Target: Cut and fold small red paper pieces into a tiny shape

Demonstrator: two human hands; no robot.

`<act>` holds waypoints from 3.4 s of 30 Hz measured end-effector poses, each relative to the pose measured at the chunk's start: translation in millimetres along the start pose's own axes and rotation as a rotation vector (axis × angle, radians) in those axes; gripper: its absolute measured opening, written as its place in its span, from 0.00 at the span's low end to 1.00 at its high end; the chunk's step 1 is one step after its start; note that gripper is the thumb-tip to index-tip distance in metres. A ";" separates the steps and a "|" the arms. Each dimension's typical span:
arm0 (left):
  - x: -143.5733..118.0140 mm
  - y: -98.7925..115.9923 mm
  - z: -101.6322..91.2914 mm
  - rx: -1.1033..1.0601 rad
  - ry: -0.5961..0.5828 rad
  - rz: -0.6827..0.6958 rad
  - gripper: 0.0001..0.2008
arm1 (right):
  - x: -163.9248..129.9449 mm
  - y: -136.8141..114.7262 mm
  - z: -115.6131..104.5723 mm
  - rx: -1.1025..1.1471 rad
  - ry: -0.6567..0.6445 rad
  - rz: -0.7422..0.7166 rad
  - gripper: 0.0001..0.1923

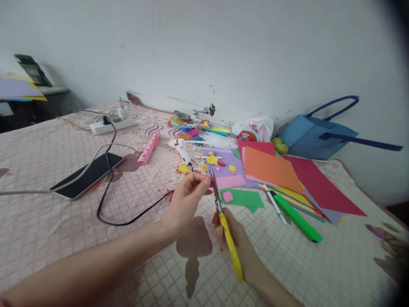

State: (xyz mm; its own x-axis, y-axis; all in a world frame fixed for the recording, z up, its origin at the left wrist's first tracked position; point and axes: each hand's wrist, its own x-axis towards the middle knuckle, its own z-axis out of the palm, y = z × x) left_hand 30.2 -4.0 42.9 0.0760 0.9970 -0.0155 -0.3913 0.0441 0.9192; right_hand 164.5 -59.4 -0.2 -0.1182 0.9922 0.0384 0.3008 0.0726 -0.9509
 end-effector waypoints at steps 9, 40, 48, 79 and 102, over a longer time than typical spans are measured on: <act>-2.5 1.3 1.8 -0.007 0.026 -0.017 0.07 | 2.2 -10.8 5.0 0.096 0.002 0.086 0.23; 7.5 5.4 -10.3 0.101 -0.086 0.078 0.07 | -0.4 -13.8 -4.4 0.044 -0.068 0.072 0.13; 13.2 13.9 -14.7 0.136 -0.154 0.056 0.07 | 0.7 -11.1 -11.4 -0.044 -0.101 0.069 0.14; 37.0 29.4 -38.7 0.250 -0.388 -0.092 0.06 | 1.2 -13.7 -16.0 -0.020 -0.150 0.115 0.15; 30.2 22.9 -31.5 0.177 -0.356 -0.050 0.07 | -2.1 10.7 -15.8 0.074 -0.257 0.041 0.26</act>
State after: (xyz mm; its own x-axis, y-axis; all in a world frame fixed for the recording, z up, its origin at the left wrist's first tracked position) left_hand -5.4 29.1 51.0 0.4164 0.9080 0.0464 -0.2175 0.0499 0.9748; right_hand 183.0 -59.1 -5.5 -0.3470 0.9352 -0.0709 0.2411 0.0159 -0.9704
